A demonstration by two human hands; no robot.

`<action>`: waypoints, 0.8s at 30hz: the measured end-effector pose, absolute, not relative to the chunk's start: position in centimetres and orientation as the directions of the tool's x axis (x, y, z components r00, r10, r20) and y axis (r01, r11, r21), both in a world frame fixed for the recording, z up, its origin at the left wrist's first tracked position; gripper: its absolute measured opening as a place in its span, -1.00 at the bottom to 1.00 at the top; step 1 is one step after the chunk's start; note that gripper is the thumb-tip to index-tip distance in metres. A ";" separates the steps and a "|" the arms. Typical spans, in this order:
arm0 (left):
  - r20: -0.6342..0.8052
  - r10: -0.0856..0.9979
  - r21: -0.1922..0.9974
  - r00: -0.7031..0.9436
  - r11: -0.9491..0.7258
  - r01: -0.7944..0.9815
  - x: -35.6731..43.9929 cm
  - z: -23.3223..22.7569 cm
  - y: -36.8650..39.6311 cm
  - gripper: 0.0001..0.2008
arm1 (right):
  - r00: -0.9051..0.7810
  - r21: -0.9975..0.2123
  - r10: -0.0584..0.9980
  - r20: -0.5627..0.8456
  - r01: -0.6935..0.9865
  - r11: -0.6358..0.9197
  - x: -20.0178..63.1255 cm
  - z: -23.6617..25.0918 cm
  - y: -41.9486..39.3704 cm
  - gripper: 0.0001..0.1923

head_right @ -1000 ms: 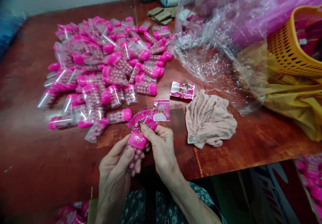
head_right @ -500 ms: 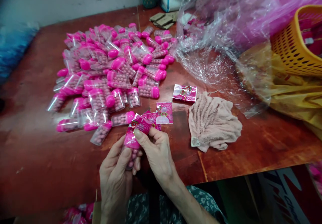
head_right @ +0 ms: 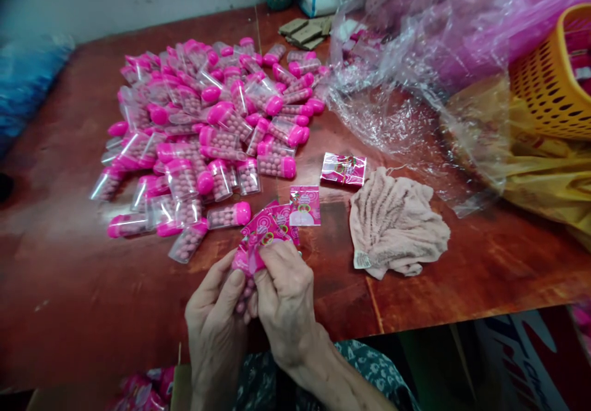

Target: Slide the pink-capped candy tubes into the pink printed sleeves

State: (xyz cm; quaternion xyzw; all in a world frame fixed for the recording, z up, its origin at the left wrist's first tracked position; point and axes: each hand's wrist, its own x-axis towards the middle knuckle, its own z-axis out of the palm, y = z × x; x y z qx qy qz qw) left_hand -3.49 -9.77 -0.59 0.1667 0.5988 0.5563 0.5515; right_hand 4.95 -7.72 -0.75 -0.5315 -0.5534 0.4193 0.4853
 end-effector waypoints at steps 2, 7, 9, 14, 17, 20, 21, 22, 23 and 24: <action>-0.472 0.834 0.845 -0.285 0.335 -0.417 -3.5 -0.9 -9.6 -0.74 | 0.000 -0.992 0.993 -0.122 -0.026 -0.122 5.3 -1.0 -7.6 -0.74; -0.472 0.863 0.836 -0.183 0.372 -0.404 -3.6 -0.8 -9.7 -0.67 | 0.022 -0.881 0.937 -0.350 -0.348 -0.321 6.3 -1.1 -6.6 -0.71; -0.464 0.863 0.844 -0.199 0.362 -0.396 -3.7 -0.8 -9.8 -0.70 | 0.046 -0.862 0.935 -0.351 -0.406 -0.304 6.7 -1.2 -6.1 -0.76; -0.369 0.889 0.902 -0.270 0.273 -0.334 -3.7 -0.6 -9.6 -0.81 | 0.007 -0.836 0.933 -0.360 -0.445 -0.320 6.6 -0.7 -5.7 -0.81; -0.315 0.896 0.932 -0.313 0.230 -0.279 -3.2 -0.3 -9.5 -0.86 | -0.168 -0.776 0.904 -0.393 -0.467 -0.424 5.6 -0.2 -6.4 -0.76; -0.333 0.872 0.929 -0.359 0.237 -0.284 -2.8 0.2 -9.9 -0.88 | -0.157 -0.780 0.901 -0.404 -0.456 -0.429 4.4 0.0 -7.6 -0.73; -0.354 0.856 0.921 -0.375 0.251 -0.298 -2.7 0.4 -10.1 -0.88 | -0.122 -0.795 0.905 -0.407 -0.440 -0.417 4.0 -0.1 -7.9 -0.74; -0.382 0.836 0.911 -0.393 0.268 -0.314 -2.7 0.6 -10.3 -0.88 | -0.094 -0.810 0.907 -0.410 -0.420 -0.409 3.6 -0.2 -8.3 -0.75; -0.408 0.814 0.900 -0.414 0.284 -0.330 -2.7 0.7 -10.5 -0.87 | -0.072 -0.824 0.909 -0.409 -0.398 -0.403 3.3 -0.3 -8.6 -0.76; -0.427 0.793 0.893 -0.434 0.293 -0.343 -2.7 0.7 -10.6 -0.87 | -0.057 -0.838 0.911 -0.407 -0.373 -0.398 3.1 -0.4 -8.9 -0.76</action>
